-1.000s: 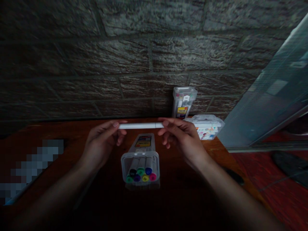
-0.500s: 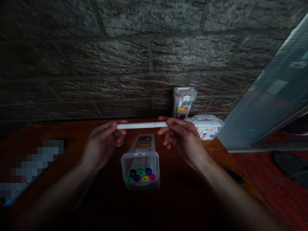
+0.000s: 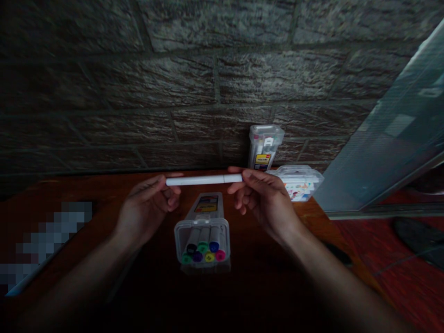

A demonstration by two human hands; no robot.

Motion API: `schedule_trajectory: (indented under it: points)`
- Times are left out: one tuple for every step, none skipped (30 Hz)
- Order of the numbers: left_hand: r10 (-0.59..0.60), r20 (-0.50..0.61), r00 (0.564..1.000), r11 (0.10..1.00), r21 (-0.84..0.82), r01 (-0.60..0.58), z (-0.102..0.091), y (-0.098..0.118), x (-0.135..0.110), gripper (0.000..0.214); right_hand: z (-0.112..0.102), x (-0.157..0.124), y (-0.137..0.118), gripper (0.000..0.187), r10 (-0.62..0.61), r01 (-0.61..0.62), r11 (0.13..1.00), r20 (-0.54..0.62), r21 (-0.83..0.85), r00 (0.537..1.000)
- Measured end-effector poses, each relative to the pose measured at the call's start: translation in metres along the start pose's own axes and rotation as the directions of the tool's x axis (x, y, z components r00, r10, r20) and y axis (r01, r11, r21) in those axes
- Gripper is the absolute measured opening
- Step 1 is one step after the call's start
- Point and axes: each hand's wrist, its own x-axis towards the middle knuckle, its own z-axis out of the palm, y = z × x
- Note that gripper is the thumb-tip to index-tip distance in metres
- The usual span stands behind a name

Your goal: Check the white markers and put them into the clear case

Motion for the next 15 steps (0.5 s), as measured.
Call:
schedule_trajectory:
  points:
    - [-0.004, -0.001, 1.000, 1.000, 0.001, 0.004, 0.0002, 0.0001, -0.0001, 0.024, 0.0002, -0.0001, -0.0001, 0.021, -0.001, 0.001, 1.000, -0.002, -0.002, 1.000]
    - [-0.007, -0.003, 1.000, 1.000, 0.001, 0.007, 0.0003, 0.0003, -0.0002, 0.023, 0.0004, -0.0002, -0.0001, 0.021, -0.002, 0.002, 1.000, -0.002, -0.004, 1.000]
    - [-0.011, -0.003, 1.000, 1.000, -0.001, 0.011, 0.0005, 0.0004, -0.0002, 0.023, 0.0005, -0.0002, -0.0001, 0.021, -0.003, 0.003, 1.000, 0.000, -0.004, 1.000]
    - [-0.014, -0.002, 1.000, 1.000, -0.006, 0.014, 0.0007, 0.0005, -0.0002, 0.023, 0.0007, -0.0002, -0.0001, 0.022, -0.004, 0.004, 1.000, 0.004, -0.004, 1.000]
    - [-0.019, 0.000, 1.000, 1.000, -0.011, 0.019, 0.0009, 0.0006, -0.0002, 0.022, 0.0007, -0.0001, 0.0000, 0.022, -0.006, 0.006, 1.000, 0.006, -0.005, 1.000]
    - [-0.022, 0.002, 1.000, 1.000, -0.017, 0.022, 0.0010, 0.0007, -0.0001, 0.022, 0.0008, -0.0001, 0.0000, 0.023, -0.008, 0.008, 1.000, 0.008, -0.009, 1.000]
    - [-0.027, 0.003, 1.000, 0.999, -0.023, 0.027, 0.0011, 0.0008, 0.0000, 0.021, 0.0008, 0.0000, 0.0001, 0.022, -0.010, 0.010, 1.000, 0.006, -0.017, 1.000]
    - [-0.030, 0.004, 1.000, 0.999, -0.027, 0.031, 0.0011, 0.0008, 0.0001, 0.021, 0.0007, 0.0000, 0.0003, 0.022, -0.013, 0.014, 1.000, 0.002, -0.027, 1.000]
    - [-0.034, 0.004, 0.999, 0.999, -0.031, 0.034, 0.0011, 0.0008, 0.0002, 0.021, 0.0006, 0.0001, 0.0006, 0.022, -0.017, 0.017, 0.999, -0.004, -0.039, 1.000]
    - [-0.036, 0.004, 0.999, 0.999, -0.034, 0.036, 0.0011, 0.0008, 0.0002, 0.021, 0.0005, 0.0002, 0.0009, 0.022, -0.022, 0.021, 0.999, -0.012, -0.050, 1.000]
    - [-0.037, 0.004, 0.999, 0.999, -0.036, 0.037, 0.0011, 0.0009, 0.0003, 0.022, 0.0003, 0.0004, 0.0014, 0.022, -0.029, 0.027, 0.998, -0.019, -0.060, 0.999]
    - [-0.036, 0.006, 0.999, 0.999, -0.038, 0.037, 0.0011, 0.0010, 0.0002, 0.023, 0.0002, 0.0006, 0.0020, 0.022, -0.039, 0.037, 0.997, -0.026, -0.069, 0.999]
    - [-0.035, 0.007, 0.999, 0.999, -0.040, 0.036, 0.0012, 0.0011, 0.0002, 0.025, 0.0001, 0.0009, 0.0026, 0.022, -0.050, 0.048, 0.996, -0.032, -0.077, 0.998]
    - [-0.035, 0.008, 0.999, 0.999, -0.039, 0.035, 0.0014, 0.0013, 0.0001, 0.027, 0.0000, 0.0012, 0.0031, 0.022, -0.063, 0.060, 0.995, -0.037, -0.085, 0.997]
    - [-0.034, 0.008, 0.999, 0.999, -0.036, 0.034, 0.0017, 0.0014, 0.0000, 0.029, 0.0001, 0.0015, 0.0037, 0.022, -0.073, 0.070, 0.993, -0.041, -0.091, 0.996]
